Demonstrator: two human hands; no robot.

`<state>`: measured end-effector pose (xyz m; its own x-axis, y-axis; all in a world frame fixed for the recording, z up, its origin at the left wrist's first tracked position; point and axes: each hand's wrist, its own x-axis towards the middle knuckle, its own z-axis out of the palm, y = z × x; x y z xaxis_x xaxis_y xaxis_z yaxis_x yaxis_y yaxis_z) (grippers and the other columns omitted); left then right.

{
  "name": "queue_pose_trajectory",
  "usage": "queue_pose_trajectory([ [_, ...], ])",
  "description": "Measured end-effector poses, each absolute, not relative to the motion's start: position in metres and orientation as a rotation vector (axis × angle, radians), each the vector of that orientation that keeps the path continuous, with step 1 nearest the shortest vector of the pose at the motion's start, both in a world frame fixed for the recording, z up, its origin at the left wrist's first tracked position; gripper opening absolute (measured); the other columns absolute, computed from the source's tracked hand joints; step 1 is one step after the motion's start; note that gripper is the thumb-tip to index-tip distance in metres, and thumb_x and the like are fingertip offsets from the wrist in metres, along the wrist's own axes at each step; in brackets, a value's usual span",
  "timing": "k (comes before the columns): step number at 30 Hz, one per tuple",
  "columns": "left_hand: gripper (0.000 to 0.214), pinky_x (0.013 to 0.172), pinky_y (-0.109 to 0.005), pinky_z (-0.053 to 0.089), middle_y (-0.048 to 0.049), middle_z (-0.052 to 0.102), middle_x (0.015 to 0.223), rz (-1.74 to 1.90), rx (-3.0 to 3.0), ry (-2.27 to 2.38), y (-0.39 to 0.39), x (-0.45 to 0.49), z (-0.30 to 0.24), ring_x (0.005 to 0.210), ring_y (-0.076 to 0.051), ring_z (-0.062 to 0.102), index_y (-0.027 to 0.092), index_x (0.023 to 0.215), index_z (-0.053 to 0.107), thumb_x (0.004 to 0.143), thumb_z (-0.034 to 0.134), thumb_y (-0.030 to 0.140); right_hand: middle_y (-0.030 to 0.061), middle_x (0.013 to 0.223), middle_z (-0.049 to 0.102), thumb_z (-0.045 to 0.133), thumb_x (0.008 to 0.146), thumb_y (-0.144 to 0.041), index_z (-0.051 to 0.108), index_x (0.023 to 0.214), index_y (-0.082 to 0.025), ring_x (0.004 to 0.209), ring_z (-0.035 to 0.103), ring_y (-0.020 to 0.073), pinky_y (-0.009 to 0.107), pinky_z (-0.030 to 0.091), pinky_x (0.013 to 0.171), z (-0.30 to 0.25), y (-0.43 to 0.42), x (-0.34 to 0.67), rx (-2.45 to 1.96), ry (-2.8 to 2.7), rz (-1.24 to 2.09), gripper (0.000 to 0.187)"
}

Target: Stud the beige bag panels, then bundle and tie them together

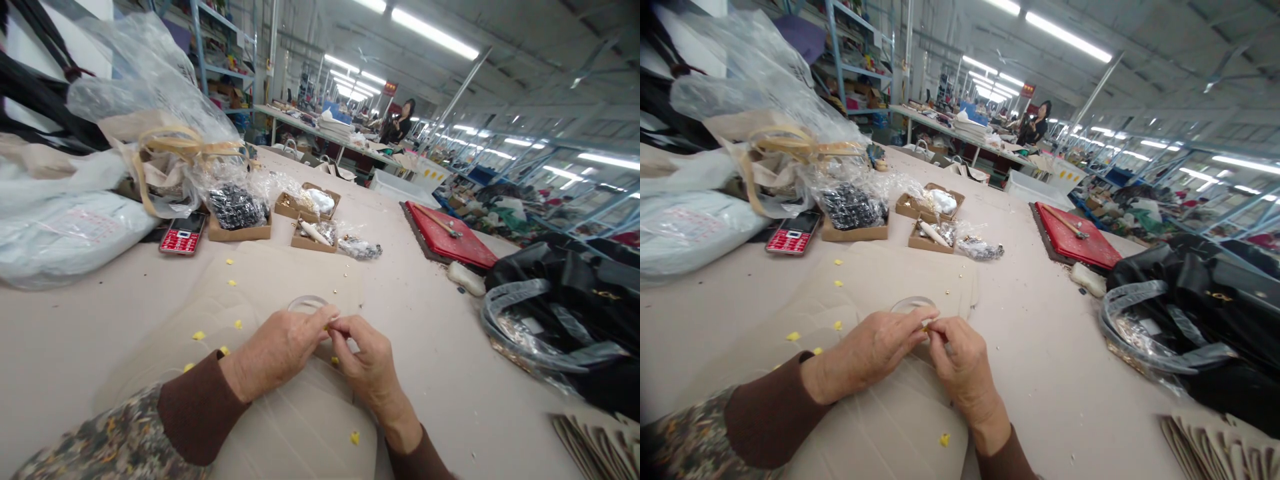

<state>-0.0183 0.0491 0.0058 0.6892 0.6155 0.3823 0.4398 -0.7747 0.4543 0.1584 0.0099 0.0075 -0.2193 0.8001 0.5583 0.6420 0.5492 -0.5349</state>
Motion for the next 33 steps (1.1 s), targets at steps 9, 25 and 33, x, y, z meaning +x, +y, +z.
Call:
queue_pose_trajectory([
  [9,0.011,0.061,-0.025,0.039,0.0002,0.060,0.077,0.704,2.446,0.973,0.048,-0.018,0.016,0.070,-0.016,0.059,0.019,0.089,0.051,0.095,0.042,0.017,0.0026,0.069,0.065,0.049,0.083,-0.016,0.067,0.081,-0.018,0.061,0.059,0.0134,0.025,0.047,0.062,0.002,0.006,0.151,-1.387,-1.842,0.167,0.018],
  [25,0.012,0.076,-0.036,0.045,-0.0075,0.064,0.094,0.259,2.759,1.238,0.061,-0.013,0.011,0.088,-0.024,0.056,0.016,0.094,0.056,0.093,0.045,0.011,0.0011,0.061,0.064,0.059,0.079,-0.042,0.068,0.073,-0.015,0.054,0.054,0.0134,0.023,0.039,0.051,-0.006,0.025,0.174,-1.766,-1.544,0.857,0.029],
  [33,0.015,0.082,-0.041,0.045,-0.0099,0.063,0.094,0.225,2.712,1.206,0.058,-0.014,0.018,0.089,-0.025,0.056,0.015,0.092,0.055,0.090,0.042,0.007,0.0034,0.069,0.070,0.051,0.084,-0.027,0.069,0.074,-0.019,0.063,0.063,0.0178,0.028,0.042,0.062,-0.004,0.027,0.160,-1.889,-1.879,0.479,0.022],
])
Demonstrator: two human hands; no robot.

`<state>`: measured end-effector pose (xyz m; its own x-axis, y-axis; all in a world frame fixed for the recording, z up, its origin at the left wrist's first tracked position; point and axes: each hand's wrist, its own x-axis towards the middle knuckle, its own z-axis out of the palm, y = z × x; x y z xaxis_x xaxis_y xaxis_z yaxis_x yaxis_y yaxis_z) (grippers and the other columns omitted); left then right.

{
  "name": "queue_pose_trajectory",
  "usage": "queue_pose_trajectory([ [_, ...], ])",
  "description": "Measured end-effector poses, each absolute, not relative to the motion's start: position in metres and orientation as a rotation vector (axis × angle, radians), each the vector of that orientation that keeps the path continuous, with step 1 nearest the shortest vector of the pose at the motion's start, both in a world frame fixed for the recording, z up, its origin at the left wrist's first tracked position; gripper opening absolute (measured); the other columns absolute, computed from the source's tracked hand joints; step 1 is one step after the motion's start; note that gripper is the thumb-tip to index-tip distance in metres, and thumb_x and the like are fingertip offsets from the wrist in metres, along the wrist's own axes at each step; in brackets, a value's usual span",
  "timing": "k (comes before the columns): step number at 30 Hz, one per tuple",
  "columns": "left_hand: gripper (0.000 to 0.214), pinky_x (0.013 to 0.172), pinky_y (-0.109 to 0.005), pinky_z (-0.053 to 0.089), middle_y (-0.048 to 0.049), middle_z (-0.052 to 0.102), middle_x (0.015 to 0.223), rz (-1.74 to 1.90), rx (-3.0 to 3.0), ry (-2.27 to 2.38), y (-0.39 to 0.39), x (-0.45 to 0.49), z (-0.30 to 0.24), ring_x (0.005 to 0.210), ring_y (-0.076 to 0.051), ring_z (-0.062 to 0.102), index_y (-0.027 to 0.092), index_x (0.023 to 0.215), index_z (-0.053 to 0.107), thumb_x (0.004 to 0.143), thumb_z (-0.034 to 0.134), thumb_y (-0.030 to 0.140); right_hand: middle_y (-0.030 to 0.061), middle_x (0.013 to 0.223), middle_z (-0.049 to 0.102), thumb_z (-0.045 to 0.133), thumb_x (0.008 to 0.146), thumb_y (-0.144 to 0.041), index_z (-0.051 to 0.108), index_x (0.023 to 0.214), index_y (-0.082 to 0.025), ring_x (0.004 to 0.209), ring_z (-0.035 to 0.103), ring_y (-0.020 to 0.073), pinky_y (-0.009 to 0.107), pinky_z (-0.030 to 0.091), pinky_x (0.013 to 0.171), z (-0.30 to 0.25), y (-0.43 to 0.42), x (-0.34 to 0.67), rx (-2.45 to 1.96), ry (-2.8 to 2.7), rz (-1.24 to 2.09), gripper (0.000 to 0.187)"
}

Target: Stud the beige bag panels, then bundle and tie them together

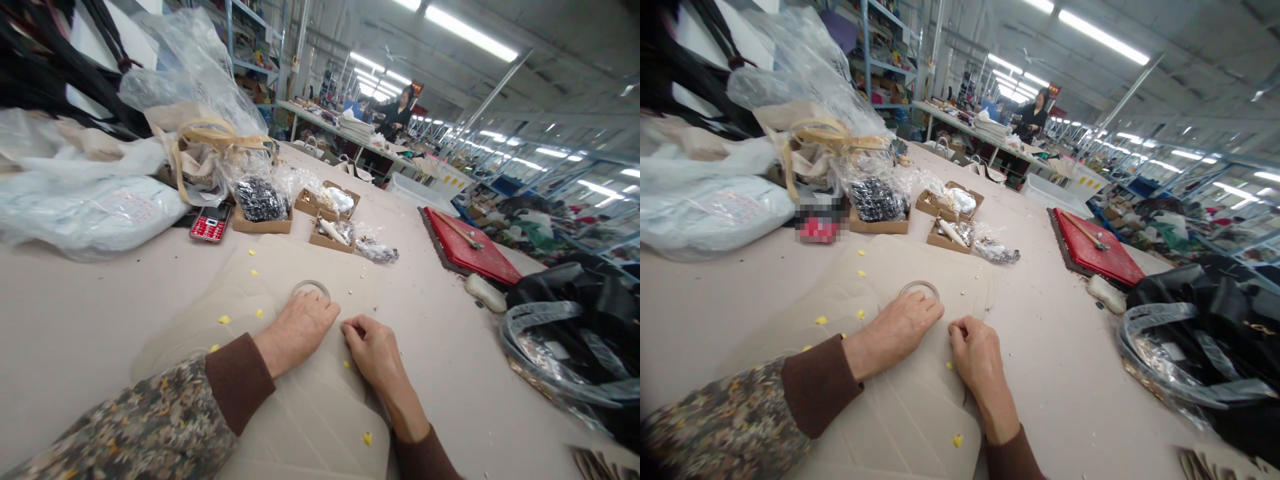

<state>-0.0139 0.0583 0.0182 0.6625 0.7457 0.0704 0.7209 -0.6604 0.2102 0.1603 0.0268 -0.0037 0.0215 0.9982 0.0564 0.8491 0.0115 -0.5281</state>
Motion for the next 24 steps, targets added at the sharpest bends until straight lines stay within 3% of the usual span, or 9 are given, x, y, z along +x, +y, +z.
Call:
queue_pose_trajectory([
  [3,0.015,0.081,-0.040,0.045,-0.0094,0.062,0.089,0.238,2.740,1.176,0.058,-0.016,0.017,0.086,-0.024,0.057,0.015,0.091,0.054,0.088,0.043,0.005,0.0017,0.063,0.067,0.052,0.084,-0.028,0.067,0.086,-0.018,0.059,0.062,0.0178,0.029,0.043,0.061,-0.008,0.030,0.164,-1.879,-1.862,0.442,0.019],
  [6,0.015,0.080,-0.039,0.045,-0.0091,0.063,0.087,0.218,2.750,1.169,0.057,-0.017,0.016,0.085,-0.024,0.058,0.014,0.090,0.054,0.088,0.042,0.005,-0.0035,0.054,0.060,0.055,0.083,-0.036,0.060,0.103,-0.017,0.050,0.059,0.0166,0.027,0.045,0.053,-0.012,0.030,0.172,-1.859,-1.658,0.634,0.028],
  [10,0.017,0.079,-0.040,0.046,-0.0100,0.063,0.090,0.242,2.740,1.182,0.058,-0.017,0.012,0.086,-0.025,0.059,0.014,0.092,0.054,0.089,0.040,0.005,-0.0012,0.059,0.061,0.052,0.085,-0.050,0.060,0.091,-0.017,0.045,0.057,0.0143,0.024,0.045,0.043,-0.015,0.022,0.179,-1.751,-1.357,0.945,0.035],
  [13,0.016,0.078,-0.039,0.046,-0.0105,0.063,0.092,0.270,2.739,1.174,0.059,-0.017,0.009,0.086,-0.024,0.059,0.014,0.092,0.054,0.089,0.041,0.005,0.0022,0.062,0.066,0.057,0.085,-0.043,0.067,0.081,-0.017,0.055,0.061,0.0161,0.027,0.049,0.056,-0.016,0.013,0.176,-1.762,-1.562,0.746,0.028],
  [17,0.016,0.077,-0.040,0.046,-0.0105,0.063,0.089,0.277,2.749,1.163,0.060,-0.017,0.008,0.085,-0.025,0.059,0.015,0.090,0.054,0.087,0.041,0.004,0.0079,0.084,0.073,0.052,0.088,-0.030,0.072,0.082,-0.018,0.074,0.067,0.0197,0.031,0.048,0.074,-0.019,0.014,0.165,-1.786,-1.805,0.326,0.024],
  [24,0.017,0.077,-0.036,0.046,-0.0079,0.063,0.090,0.421,2.720,1.118,0.061,-0.022,0.015,0.083,-0.022,0.058,0.016,0.089,0.054,0.087,0.042,0.003,0.0020,0.066,0.068,0.055,0.083,-0.026,0.069,0.070,-0.018,0.061,0.060,0.0154,0.025,0.040,0.061,-0.005,0.023,0.159,-1.924,-1.875,0.338,0.020],
])
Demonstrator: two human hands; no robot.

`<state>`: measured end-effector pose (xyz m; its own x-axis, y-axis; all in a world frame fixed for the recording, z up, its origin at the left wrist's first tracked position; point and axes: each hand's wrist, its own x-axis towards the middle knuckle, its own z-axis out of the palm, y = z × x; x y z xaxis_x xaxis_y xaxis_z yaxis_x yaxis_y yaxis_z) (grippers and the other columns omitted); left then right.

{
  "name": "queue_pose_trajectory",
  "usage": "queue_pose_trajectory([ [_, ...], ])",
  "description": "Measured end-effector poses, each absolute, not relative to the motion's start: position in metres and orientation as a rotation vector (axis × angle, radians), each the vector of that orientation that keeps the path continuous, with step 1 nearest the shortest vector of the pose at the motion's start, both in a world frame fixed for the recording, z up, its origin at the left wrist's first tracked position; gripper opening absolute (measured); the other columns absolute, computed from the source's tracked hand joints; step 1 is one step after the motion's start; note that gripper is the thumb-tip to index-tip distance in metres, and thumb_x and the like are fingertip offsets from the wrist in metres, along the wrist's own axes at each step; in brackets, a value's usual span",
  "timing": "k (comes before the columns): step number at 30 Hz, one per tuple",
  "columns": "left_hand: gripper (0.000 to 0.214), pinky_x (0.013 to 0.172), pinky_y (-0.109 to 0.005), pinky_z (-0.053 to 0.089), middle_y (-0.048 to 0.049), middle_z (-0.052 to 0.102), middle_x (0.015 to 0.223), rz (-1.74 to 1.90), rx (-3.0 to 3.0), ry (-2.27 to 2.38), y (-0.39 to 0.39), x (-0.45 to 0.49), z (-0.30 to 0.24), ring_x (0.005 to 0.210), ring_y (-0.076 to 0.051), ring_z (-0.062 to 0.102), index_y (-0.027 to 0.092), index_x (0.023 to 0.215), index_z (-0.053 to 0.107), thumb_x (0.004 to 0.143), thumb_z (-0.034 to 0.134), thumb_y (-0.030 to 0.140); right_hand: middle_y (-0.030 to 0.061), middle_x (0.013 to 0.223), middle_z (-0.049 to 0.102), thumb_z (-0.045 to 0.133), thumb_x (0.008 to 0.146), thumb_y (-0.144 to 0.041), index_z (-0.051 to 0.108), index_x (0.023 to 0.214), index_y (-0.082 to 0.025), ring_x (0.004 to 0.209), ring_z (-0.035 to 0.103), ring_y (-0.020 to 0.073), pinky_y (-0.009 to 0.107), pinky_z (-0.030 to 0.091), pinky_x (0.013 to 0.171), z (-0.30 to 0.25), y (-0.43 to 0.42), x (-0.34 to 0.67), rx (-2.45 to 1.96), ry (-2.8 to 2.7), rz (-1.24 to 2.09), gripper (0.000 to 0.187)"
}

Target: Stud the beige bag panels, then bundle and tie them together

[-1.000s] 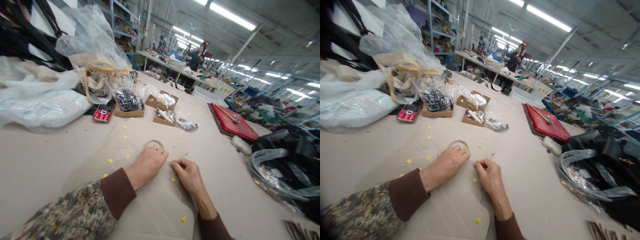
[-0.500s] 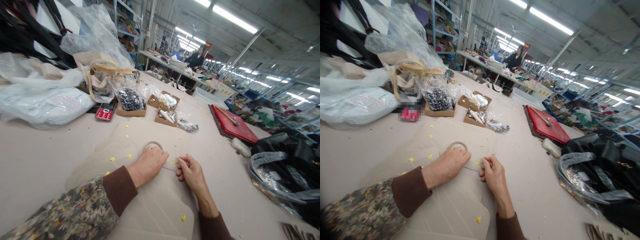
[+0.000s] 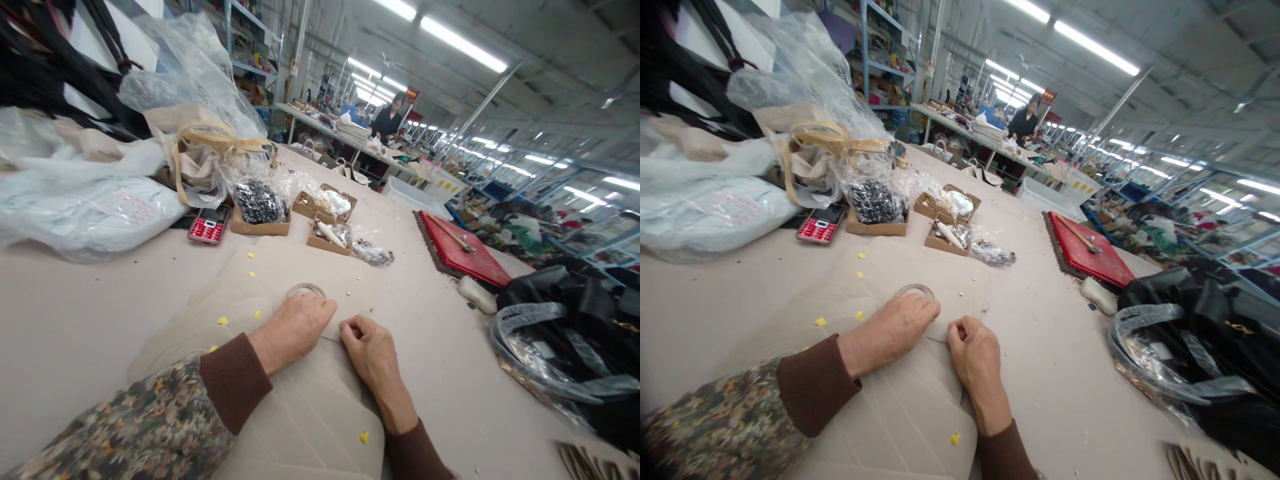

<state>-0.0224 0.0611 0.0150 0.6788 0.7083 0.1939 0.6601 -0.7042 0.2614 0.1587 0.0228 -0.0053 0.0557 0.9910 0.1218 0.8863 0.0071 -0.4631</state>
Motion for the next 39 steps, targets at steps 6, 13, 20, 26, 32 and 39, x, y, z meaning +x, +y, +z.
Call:
queue_pose_trajectory([
  [6,0.015,0.072,-0.026,0.046,-0.0024,0.065,0.086,0.704,2.624,1.003,0.065,-0.026,0.012,0.079,-0.017,0.062,0.018,0.098,0.056,0.097,0.042,0.017,-0.0022,0.056,0.063,0.057,0.078,-0.023,0.068,0.063,-0.017,0.052,0.053,0.0114,0.022,0.033,0.049,0.009,0.010,0.168,-1.865,-1.903,0.883,0.020],
  [13,0.043,0.070,-0.029,0.052,-0.0076,0.071,0.099,0.775,2.647,0.913,0.063,-0.024,0.003,0.084,-0.020,0.070,0.016,0.138,0.034,0.097,0.046,0.020,0.0053,0.086,0.072,0.056,0.087,-0.024,0.070,0.098,-0.017,0.073,0.063,0.0155,0.026,0.049,0.067,0.010,0.012,0.170,-1.401,-1.737,0.497,0.019],
  [20,0.030,0.064,-0.027,0.050,-0.0072,0.071,0.097,0.776,2.664,0.850,0.057,-0.020,0.006,0.080,-0.020,0.070,0.017,0.128,0.038,0.098,0.042,0.020,0.0043,0.080,0.067,0.050,0.091,-0.013,0.064,0.088,-0.019,0.072,0.061,0.0144,0.026,0.049,0.069,0.008,0.014,0.160,-1.183,-1.946,0.245,0.015],
  [26,0.015,0.056,-0.028,0.041,-0.0006,0.066,0.082,0.630,2.627,0.872,0.055,-0.020,0.010,0.071,-0.020,0.066,0.019,0.110,0.047,0.096,0.043,0.016,0.0009,0.065,0.061,0.050,0.084,-0.010,0.061,0.077,-0.018,0.057,0.056,0.0119,0.023,0.046,0.059,-0.004,0.014,0.159,-1.240,-1.940,0.057,0.015],
  [32,0.011,0.054,-0.028,0.035,0.0015,0.058,0.070,0.743,2.638,0.932,0.058,-0.014,0.006,0.062,-0.017,0.057,0.020,0.086,0.050,0.093,0.044,0.013,0.0004,0.063,0.063,0.053,0.080,-0.016,0.066,0.076,-0.017,0.054,0.056,0.0112,0.022,0.045,0.055,-0.002,0.011,0.154,-1.394,-1.766,0.278,0.014],
  [39,0.018,0.056,-0.028,0.037,0.0002,0.057,0.070,0.994,2.669,0.942,0.053,-0.008,0.001,0.061,-0.015,0.055,0.018,0.083,0.050,0.097,0.038,0.016,-0.0040,0.048,0.057,0.066,0.072,-0.040,0.061,0.068,-0.016,0.038,0.052,0.0103,0.020,0.041,0.039,-0.004,0.029,0.167,-1.585,-1.074,0.958,0.025],
])
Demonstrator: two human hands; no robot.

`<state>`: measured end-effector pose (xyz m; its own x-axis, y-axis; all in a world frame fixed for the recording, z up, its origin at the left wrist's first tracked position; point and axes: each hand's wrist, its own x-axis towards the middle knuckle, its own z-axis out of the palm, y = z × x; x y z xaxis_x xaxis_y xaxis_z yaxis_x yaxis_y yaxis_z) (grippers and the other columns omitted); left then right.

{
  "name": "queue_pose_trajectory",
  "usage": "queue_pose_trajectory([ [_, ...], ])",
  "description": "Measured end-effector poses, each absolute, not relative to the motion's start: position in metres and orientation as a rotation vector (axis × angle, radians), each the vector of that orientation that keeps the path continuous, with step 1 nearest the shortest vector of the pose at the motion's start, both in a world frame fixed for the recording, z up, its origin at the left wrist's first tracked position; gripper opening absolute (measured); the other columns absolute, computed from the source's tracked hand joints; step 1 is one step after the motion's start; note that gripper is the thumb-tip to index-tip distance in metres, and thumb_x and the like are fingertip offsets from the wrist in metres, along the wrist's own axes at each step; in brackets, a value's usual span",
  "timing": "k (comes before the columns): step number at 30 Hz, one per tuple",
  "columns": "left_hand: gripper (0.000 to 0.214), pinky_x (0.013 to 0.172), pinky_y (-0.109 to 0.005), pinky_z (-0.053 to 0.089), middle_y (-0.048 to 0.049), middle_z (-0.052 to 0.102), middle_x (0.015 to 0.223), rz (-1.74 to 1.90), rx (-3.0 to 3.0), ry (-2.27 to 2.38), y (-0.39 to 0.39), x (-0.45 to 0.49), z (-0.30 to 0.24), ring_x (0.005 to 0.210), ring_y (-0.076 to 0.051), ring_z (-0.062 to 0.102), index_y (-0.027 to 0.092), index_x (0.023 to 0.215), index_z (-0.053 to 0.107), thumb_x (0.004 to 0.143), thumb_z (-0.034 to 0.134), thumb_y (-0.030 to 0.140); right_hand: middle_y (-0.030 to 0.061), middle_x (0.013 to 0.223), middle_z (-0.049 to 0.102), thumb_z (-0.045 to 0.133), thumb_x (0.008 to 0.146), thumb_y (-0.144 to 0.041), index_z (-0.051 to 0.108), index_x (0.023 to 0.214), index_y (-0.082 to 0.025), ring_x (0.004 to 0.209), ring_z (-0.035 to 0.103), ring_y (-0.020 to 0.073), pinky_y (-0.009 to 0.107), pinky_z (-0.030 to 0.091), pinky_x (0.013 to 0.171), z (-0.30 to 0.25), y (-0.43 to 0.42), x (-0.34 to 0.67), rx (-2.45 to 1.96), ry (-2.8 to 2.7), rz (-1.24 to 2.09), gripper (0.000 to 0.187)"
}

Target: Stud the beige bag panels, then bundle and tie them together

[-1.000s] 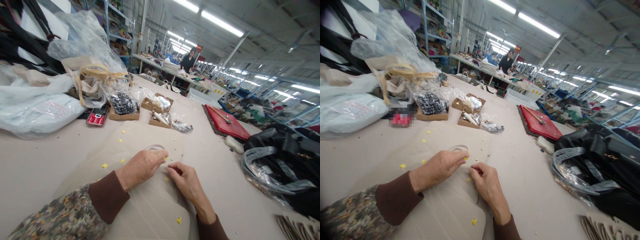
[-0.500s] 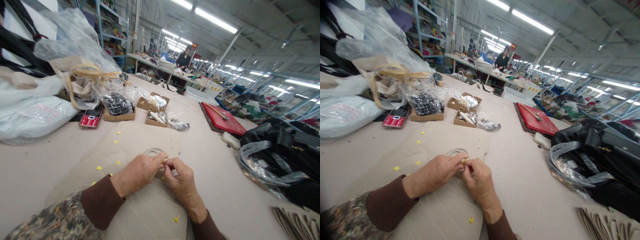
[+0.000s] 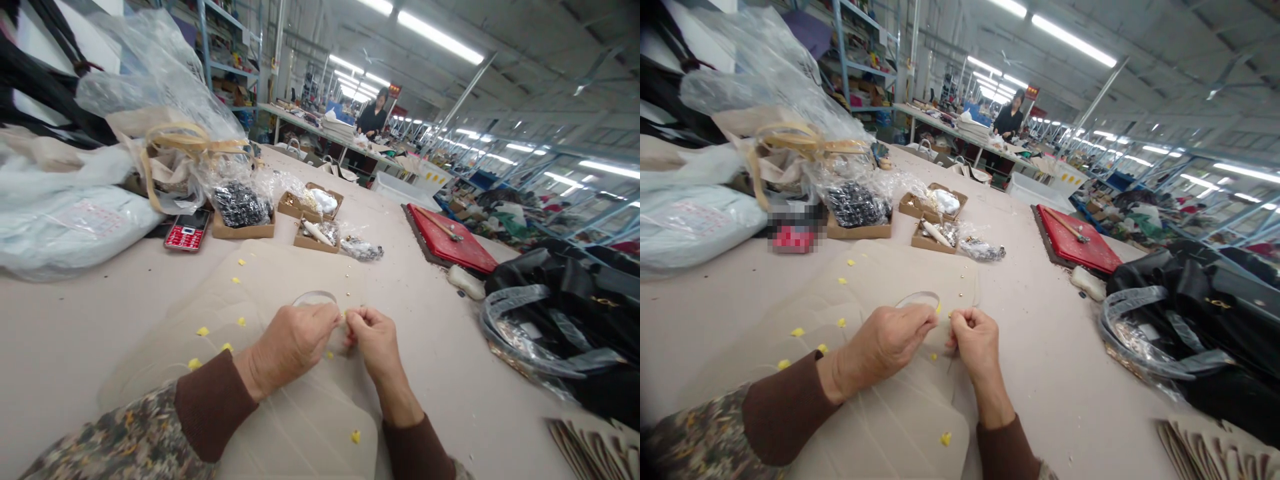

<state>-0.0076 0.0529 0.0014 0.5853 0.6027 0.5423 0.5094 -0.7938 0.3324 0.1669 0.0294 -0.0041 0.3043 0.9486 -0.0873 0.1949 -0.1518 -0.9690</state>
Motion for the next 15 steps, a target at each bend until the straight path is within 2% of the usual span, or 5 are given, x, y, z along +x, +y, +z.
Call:
queue_pose_trajectory([
  [3,0.013,0.056,-0.028,0.039,-0.0006,0.060,0.075,0.713,2.746,1.072,0.052,-0.008,0.002,0.066,-0.017,0.057,0.018,0.086,0.052,0.094,0.044,0.012,-0.0024,0.052,0.060,0.072,0.067,-0.044,0.064,0.072,-0.014,0.040,0.055,0.0101,0.020,0.044,0.041,-0.008,0.038,0.181,-1.632,-1.041,1.056,0.032],
  [7,0.012,0.061,-0.031,0.045,-0.0040,0.062,0.087,0.329,2.789,1.147,0.050,-0.007,0.006,0.080,-0.022,0.060,0.018,0.090,0.055,0.091,0.048,0.008,-0.0016,0.054,0.060,0.069,0.068,-0.047,0.064,0.072,-0.014,0.043,0.057,0.0105,0.021,0.048,0.045,-0.012,0.042,0.186,-1.695,-1.154,1.076,0.034],
  [15,0.015,0.062,-0.034,0.050,-0.0063,0.059,0.089,0.262,2.766,1.164,0.047,-0.006,0.004,0.082,-0.025,0.058,0.018,0.091,0.055,0.092,0.044,0.007,-0.0004,0.050,0.059,0.054,0.078,-0.036,0.063,0.065,-0.018,0.043,0.055,0.0133,0.023,0.041,0.045,-0.007,0.047,0.176,-1.915,-1.612,0.621,0.024],
])
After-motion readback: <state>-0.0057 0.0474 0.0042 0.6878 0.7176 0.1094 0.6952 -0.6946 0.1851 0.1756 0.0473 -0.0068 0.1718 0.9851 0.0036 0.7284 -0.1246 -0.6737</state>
